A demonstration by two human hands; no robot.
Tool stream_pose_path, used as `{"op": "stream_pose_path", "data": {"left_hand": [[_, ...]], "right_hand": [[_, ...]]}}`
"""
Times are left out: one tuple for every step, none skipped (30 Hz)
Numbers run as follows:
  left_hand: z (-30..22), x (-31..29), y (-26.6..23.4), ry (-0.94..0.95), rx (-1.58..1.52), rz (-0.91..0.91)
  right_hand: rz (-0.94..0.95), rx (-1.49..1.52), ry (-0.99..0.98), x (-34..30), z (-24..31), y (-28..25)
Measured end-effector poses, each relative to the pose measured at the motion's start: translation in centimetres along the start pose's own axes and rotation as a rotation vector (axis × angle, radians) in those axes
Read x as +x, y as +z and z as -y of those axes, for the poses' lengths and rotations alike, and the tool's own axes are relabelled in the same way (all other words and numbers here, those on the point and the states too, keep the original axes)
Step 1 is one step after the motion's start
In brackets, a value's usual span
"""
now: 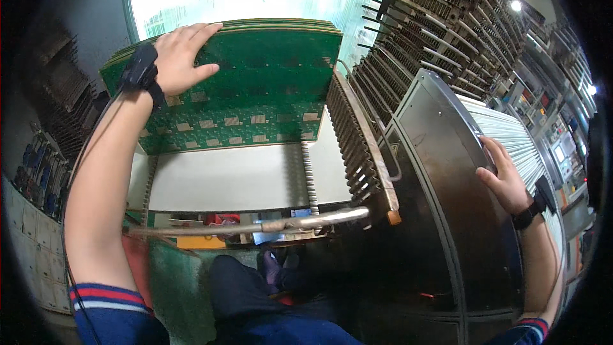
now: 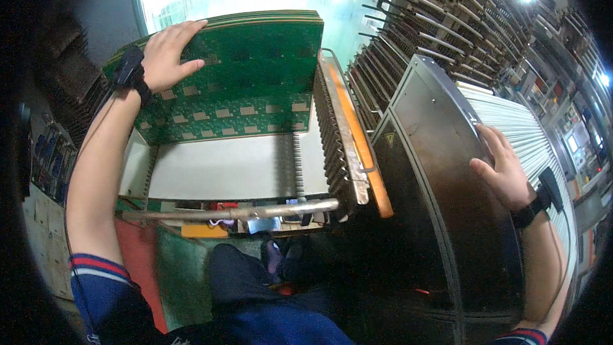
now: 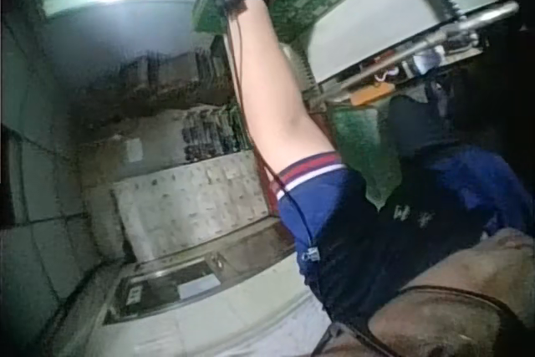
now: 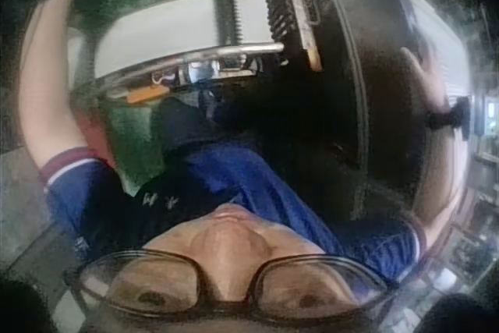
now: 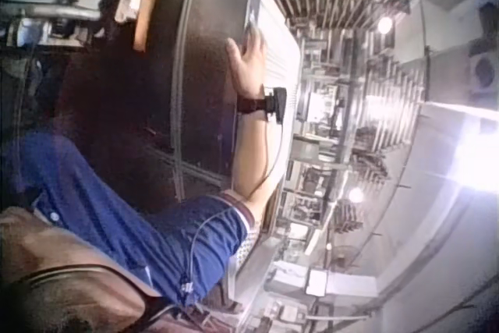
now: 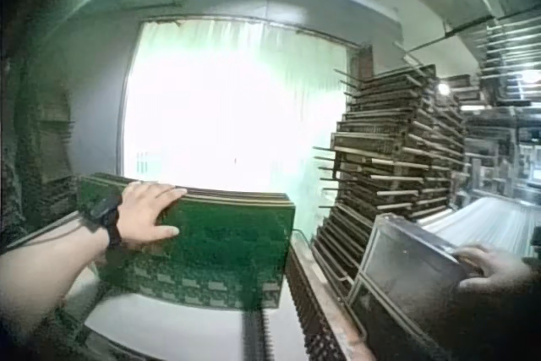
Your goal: Sorting and placing large printed circuit boards into a metal storage rack.
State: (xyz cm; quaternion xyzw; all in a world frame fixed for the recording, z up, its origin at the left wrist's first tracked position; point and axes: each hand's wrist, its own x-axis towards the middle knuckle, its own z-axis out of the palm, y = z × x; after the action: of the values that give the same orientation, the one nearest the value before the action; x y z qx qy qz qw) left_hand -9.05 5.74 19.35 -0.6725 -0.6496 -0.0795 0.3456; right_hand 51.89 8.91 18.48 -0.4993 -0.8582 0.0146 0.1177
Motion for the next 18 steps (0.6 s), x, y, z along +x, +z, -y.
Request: {"op": "stream_pose_path", "data": {"left_hand": [[0.4, 0.0, -0.5, 0.004, -0.031, 0.035], [0.0, 0.4, -0.8, 0.012, -0.065, 0.067], [-0.6, 0.4, -1.8, -0.005, -0.141, 0.113], [-0.4, -0.3, -2.4, -0.011, -0.13, 0.111], [0.1, -1.2, -2.8, 0.007, -0.162, 0.044], [-1.1, -1.3, -3.4, 0.041, -0.21, -0.031], [-2.6, -3.1, -4.3, 0.01, -0.31, -0.085], [-5.1, -4.4, -5.4, -0.008, -0.547, -0.032], [-7.1, -6.3, -6.0, 0.069, -0.598, 0.022], [-9.1, -8.4, -7.2, 0.122, -0.726, 0.183], [-10.8, -10.7, -8.7, 0.178, -0.79, 0.373], [-13.0, -12.4, -10.8, 0.208, -0.75, 0.503], [-15.3, -13.0, -11.9, 0.18, -0.703, 0.498], [-17.2, -13.3, -12.3, 0.176, -0.667, 0.487], [-17.9, -13.9, -12.1, 0.221, -0.671, 0.482], [-18.1, -14.4, -11.1, 0.183, -0.528, 0.393], [-18.2, -14.7, -9.9, 0.146, -0.402, 0.291], [-18.0, -15.1, -8.5, 0.181, -0.348, 0.126]], "right_hand": [[-0.016, 0.044, 0.019, -0.1, -0.2, 0.3], [-0.034, 0.086, 0.044, -0.1, -0.5, 0.5], [-0.048, 0.151, 0.075, -0.2, -0.2, 0.6], [-0.053, 0.156, 0.064, -0.1, 0.3, 0.5], [-0.069, 0.091, 0.04, 0.2, 0.7, 0.5], [-0.089, 0.016, 0.038, 0.0, 0.7, 0.4], [-0.129, -0.043, -0.013, -0.2, 0.4, 0.8], [-0.133, -0.047, 0.019, -0.6, 0.2, 0.7], [-0.125, -0.013, -0.039, -0.7, 0.0, 0.6], [-0.122, 0.015, -0.09, -1.0, -0.1, 0.3], [-0.095, 0.111, -0.05, -1.0, -0.1, 0.1], [-0.116, 0.114, -0.035, -1.1, 0.0, -0.2], [-0.1, 0.118, -0.049, -0.8, -0.2, -0.3], [-0.089, 0.113, -0.041, -1.2, -0.5, -0.5], [-0.127, 0.081, -0.06, -1.3, -0.7, -0.1], [-0.167, 0.033, -0.068, -1.2, -0.7, 0.2], [-0.157, -0.041, -0.116, -0.7, -0.9, 0.4], [-0.141, -0.117, -0.157, -0.3, -0.9, 0.4]]}}
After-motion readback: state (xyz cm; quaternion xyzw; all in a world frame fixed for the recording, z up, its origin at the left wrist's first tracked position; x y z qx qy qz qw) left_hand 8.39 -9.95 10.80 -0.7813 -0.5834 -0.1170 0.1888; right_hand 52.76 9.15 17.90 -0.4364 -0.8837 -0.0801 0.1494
